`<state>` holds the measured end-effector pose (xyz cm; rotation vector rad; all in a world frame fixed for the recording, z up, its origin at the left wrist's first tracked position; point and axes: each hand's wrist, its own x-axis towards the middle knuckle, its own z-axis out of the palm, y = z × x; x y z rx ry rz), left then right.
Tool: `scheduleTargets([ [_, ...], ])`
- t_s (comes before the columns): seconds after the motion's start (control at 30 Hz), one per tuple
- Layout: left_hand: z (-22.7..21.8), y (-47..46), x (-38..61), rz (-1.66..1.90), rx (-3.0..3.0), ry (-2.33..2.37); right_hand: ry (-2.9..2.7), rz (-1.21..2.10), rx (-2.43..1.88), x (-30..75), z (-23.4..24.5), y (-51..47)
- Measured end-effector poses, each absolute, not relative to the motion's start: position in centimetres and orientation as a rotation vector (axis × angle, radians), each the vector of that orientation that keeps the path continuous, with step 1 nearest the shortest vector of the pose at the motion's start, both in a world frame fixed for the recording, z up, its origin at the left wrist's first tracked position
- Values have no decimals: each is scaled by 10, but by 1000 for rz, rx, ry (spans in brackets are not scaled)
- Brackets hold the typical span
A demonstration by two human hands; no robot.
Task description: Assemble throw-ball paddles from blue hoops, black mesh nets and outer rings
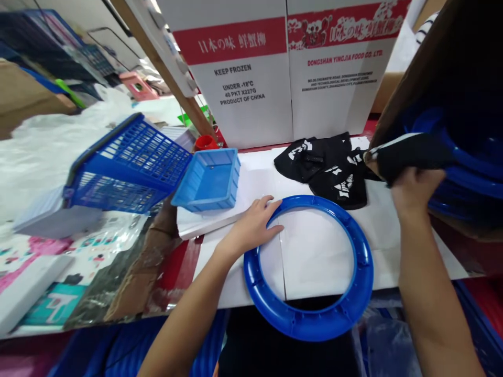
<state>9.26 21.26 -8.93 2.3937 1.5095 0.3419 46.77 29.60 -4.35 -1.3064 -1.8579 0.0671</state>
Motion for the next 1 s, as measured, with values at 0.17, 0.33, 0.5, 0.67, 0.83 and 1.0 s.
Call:
scheduleTargets([
  [0.17,-57,190,97,416,2509,1548,-1711,67,-1167,464,-34,277],
  [0.33,-29,168,104,-108,2245,1932,-1218,-339,-1024,453,-36,264],
  [0.5,-40,170,105,-481,2123,1902,-2226,416,-936,418,-46,261],
  [0.67,-52,195,108,-281,2309,1912,-2574,974,-907,407,-45,254],
  [0.83,-70,211,103,179,2644,1665,-2360,432,-1245,400,-59,256],
  [1.0,-83,205,106,681,2648,1254,-2407,172,-1092,385,-62,249],
])
